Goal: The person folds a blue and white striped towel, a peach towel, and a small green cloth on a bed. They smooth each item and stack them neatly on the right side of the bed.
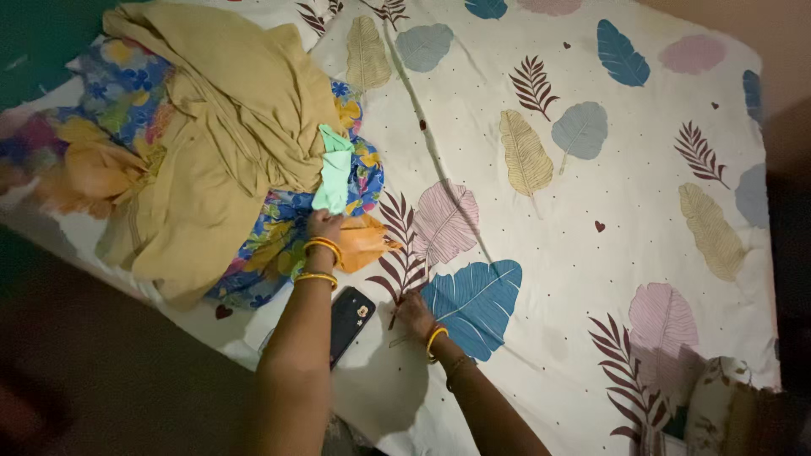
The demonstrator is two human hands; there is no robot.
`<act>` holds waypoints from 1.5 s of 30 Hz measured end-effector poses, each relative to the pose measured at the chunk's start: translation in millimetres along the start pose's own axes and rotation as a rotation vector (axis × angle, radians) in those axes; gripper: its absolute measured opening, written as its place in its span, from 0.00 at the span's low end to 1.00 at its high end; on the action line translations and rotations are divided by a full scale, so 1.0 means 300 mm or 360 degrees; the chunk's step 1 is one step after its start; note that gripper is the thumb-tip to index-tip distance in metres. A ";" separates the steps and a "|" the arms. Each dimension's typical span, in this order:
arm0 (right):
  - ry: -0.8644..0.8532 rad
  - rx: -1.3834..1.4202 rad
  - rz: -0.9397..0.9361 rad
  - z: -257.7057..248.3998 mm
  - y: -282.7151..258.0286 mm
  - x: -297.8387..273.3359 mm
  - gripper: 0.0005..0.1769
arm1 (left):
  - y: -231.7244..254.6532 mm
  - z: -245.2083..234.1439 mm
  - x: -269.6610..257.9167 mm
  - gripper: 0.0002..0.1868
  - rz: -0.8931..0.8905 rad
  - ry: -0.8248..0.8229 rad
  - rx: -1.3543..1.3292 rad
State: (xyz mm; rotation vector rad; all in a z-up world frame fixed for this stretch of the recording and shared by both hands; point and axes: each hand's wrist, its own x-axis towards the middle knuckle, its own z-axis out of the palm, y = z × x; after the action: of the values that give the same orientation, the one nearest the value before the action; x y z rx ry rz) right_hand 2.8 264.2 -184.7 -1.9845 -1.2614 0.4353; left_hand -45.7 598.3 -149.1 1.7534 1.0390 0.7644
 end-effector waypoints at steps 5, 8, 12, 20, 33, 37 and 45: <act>-0.0101 0.0621 0.0546 -0.074 -0.045 -0.014 0.24 | 0.136 0.025 -0.174 0.16 0.0795 0.0492 0.0252; -0.0177 0.0990 0.0748 -0.122 -0.095 -0.035 0.25 | 0.265 0.047 -0.415 0.12 0.0445 -0.0126 -0.0105; -0.0006 0.1636 0.0809 -0.180 -0.138 -0.190 0.33 | 0.419 0.047 -0.743 0.10 0.0756 -0.0320 -0.0054; 0.0523 0.1526 0.0413 -0.493 -0.192 -0.633 0.37 | 0.638 0.138 -1.141 0.05 0.0752 -0.0981 -0.0068; 0.0253 0.0604 0.0486 -0.935 -0.295 -0.921 0.15 | 0.980 0.141 -1.308 0.14 0.0741 -0.1230 -0.0431; 0.0429 0.0883 0.0492 -0.933 -0.235 -1.010 0.07 | 0.884 0.168 -1.315 0.17 0.0504 -0.1056 -0.0439; 0.0289 0.1584 0.0161 -0.956 -0.297 -1.065 0.01 | 0.876 0.203 -1.377 0.22 0.0518 -0.1123 -0.0535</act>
State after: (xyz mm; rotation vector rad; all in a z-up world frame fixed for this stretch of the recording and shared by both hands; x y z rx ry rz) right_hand -22.8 -110.0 42.5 -1.1891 -0.6157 0.7339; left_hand -97.4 149.7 49.8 1.7099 0.1445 0.4148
